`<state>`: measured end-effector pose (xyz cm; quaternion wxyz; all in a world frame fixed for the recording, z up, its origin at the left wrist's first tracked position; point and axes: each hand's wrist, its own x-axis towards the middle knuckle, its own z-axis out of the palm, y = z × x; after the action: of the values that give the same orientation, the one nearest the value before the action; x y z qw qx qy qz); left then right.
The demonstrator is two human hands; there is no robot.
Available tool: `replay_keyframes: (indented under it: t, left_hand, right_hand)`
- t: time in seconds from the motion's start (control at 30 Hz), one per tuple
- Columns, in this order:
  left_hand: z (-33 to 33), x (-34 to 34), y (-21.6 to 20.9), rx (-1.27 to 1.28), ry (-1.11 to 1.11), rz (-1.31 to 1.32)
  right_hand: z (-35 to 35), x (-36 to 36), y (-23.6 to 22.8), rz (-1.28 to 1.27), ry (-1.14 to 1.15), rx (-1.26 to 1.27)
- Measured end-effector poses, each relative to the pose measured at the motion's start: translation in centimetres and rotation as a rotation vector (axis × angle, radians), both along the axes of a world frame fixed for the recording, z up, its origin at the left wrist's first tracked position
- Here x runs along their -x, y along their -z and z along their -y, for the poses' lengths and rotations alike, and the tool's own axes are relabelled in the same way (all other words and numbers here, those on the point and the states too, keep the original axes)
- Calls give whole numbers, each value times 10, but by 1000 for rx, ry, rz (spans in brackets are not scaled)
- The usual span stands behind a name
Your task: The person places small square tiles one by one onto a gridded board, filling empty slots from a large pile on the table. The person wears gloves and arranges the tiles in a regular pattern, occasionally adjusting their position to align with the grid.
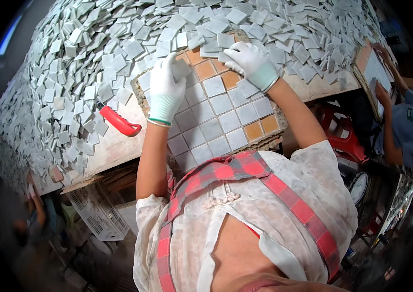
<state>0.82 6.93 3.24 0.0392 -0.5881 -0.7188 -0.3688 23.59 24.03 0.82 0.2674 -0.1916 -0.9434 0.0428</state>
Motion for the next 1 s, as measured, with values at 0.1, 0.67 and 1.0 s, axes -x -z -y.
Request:
replay_keyframes:
  t: [0.1, 0.67, 1.0]
  left_hand:
    - [31, 0, 5, 68, 138, 256]
    - [9, 21, 8, 4, 28, -84]
    - [-4, 26, 22, -13, 127, 58]
  right_hand:
    - [-8, 3, -12, 21, 70, 55]
    - [25, 57, -9, 48, -198, 79]
    - [13, 33, -28, 3, -251, 239]
